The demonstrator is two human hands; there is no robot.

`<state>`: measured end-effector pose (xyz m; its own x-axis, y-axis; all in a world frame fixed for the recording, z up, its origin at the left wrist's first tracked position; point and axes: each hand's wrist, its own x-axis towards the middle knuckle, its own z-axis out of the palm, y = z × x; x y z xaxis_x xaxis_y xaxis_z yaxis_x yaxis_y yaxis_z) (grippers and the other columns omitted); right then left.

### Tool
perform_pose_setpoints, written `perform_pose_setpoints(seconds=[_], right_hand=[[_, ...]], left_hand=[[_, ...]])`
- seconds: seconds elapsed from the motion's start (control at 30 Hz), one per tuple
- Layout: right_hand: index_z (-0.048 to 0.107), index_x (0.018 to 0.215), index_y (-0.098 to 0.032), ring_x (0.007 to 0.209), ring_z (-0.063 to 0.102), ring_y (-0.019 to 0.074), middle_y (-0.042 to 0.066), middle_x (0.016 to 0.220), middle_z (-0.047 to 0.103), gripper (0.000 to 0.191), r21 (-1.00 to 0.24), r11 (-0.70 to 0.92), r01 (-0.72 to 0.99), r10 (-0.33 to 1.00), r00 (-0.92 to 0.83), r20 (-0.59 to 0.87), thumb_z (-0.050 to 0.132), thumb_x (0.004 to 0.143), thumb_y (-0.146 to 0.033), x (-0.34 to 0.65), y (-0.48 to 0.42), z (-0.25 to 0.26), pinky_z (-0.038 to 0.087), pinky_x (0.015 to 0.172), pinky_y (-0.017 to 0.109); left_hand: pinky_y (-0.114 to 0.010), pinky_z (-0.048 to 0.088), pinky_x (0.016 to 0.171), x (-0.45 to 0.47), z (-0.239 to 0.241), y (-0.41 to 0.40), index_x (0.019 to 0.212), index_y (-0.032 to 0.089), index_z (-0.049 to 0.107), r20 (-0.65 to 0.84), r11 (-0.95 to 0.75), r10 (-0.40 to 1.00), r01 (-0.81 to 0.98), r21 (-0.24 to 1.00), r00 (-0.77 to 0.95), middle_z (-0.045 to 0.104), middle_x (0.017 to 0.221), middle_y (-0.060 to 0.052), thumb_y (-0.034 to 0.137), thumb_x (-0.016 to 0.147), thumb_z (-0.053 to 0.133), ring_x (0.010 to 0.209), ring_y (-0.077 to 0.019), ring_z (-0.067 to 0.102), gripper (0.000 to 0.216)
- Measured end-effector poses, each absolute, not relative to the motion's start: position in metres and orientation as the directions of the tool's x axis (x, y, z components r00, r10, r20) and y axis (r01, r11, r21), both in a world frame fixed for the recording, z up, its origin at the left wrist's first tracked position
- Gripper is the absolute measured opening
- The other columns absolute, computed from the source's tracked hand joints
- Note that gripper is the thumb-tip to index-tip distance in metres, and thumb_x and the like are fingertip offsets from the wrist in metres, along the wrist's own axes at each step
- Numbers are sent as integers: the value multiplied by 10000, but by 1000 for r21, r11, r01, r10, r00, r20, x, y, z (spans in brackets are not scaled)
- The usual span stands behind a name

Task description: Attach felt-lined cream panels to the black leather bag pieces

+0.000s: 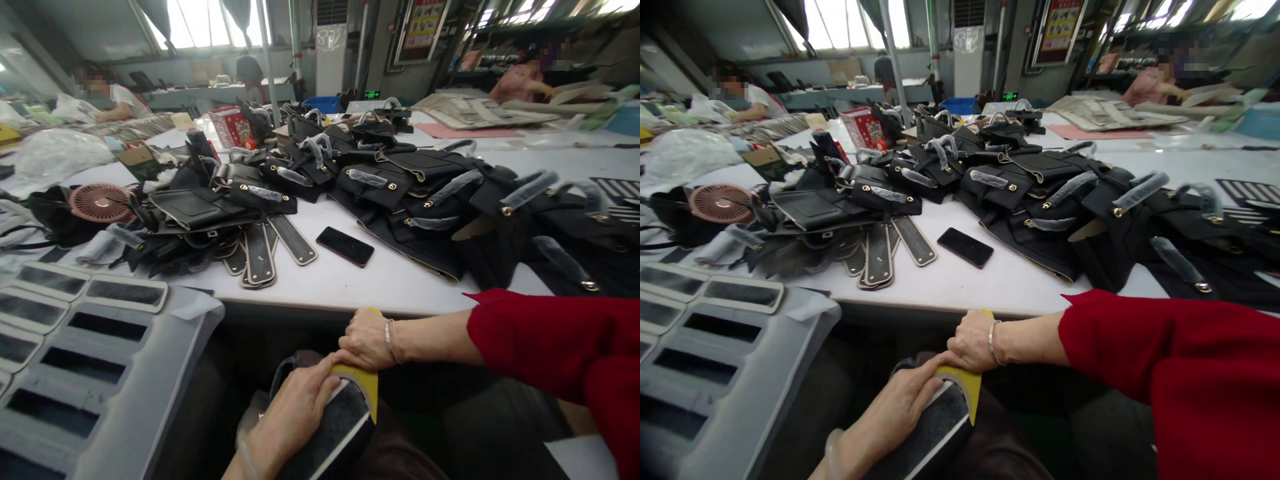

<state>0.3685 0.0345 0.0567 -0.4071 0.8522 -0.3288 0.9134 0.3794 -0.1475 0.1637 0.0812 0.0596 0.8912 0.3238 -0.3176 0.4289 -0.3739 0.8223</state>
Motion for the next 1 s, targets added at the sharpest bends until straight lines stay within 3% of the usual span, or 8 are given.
perform_pose_setpoints(seconds=[0.33, 0.53, 0.6, 0.7, 0.8, 0.93, 0.97, 1.0], right_hand=[[718, 777, -148, 702, 715, 313, 183, 750, 736, 626, -194, 157, 968, 913, -217, -344, 235, 1006, -473, 352, 3, 58, 431, 610, 353], [648, 665, -167, 676, 672, 272, 155, 699, 709, 616, -382, -87, 920, 940, -52, -337, 266, 962, -549, 352, -25, 51, 414, 670, 368], [546, 557, -185, 568, 601, 207, 92, 588, 639, 689, -512, -190, 838, 930, -14, -368, 211, 935, -653, 357, -35, 45, 393, 607, 326], [390, 495, -213, 393, 400, 119, 6, 419, 414, 793, -673, -403, 620, 880, 60, -472, -46, 860, -766, 363, -44, 33, 315, 454, 265], [463, 656, -221, 356, 279, 105, -57, 423, 291, 864, -740, -553, 383, 822, 107, -559, -174, 783, -791, 365, -47, 26, 274, 386, 240], [540, 988, -252, 424, 327, 108, -65, 573, 349, 797, -809, -583, -70, 809, 35, -587, 166, 740, -911, 355, -45, 28, 338, 412, 233], [559, 1005, -281, 455, 393, 125, -47, 602, 387, 745, -798, -589, -129, 805, -5, -593, 265, 732, -910, 349, -42, 27, 371, 427, 246], [582, 1007, -324, 521, 490, 164, -14, 644, 463, 642, -779, -627, -33, 779, -70, -623, 352, 758, -869, 341, -35, 26, 413, 437, 270]], left_hand=[[-301, 440, 937, 157, 65, 77, 1299, 366, 585, -327, -386, 337, 446, 807, 883, 712, 1171, 13, 395, 965, 412, 1078, -240, 645, 377], [-308, 415, 1005, 162, 62, 88, 1227, 214, 673, -343, -211, 299, 412, 886, 890, 667, 1274, -36, 410, 958, 377, 1154, -238, 598, 446], [-319, 454, 943, 164, 55, 91, 1168, 175, 707, -366, -186, 314, 435, 881, 876, 711, 1189, -50, 373, 917, 428, 1066, -247, 632, 425], [-303, 488, 785, 166, 43, 93, 1071, 147, 748, -390, -156, 319, 454, 877, 864, 763, 990, -41, 337, 868, 462, 857, -227, 659, 399], [-285, 461, 670, 173, 33, 93, 1047, 137, 752, -393, -150, 314, 454, 878, 864, 757, 886, -30, 340, 856, 469, 779, -217, 634, 397], [-302, 460, 630, 175, 27, 94, 1032, 97, 717, -352, -149, 263, 398, 905, 898, 716, 863, -47, 364, 916, 436, 749, -219, 617, 405], [-310, 480, 645, 167, 27, 93, 1049, 105, 695, -334, -141, 232, 371, 918, 914, 703, 905, -49, 380, 938, 440, 759, -213, 621, 392], [-321, 510, 682, 152, 27, 91, 1074, 132, 666, -310, -129, 187, 336, 933, 932, 684, 977, -43, 413, 937, 502, 797, -203, 629, 353]])
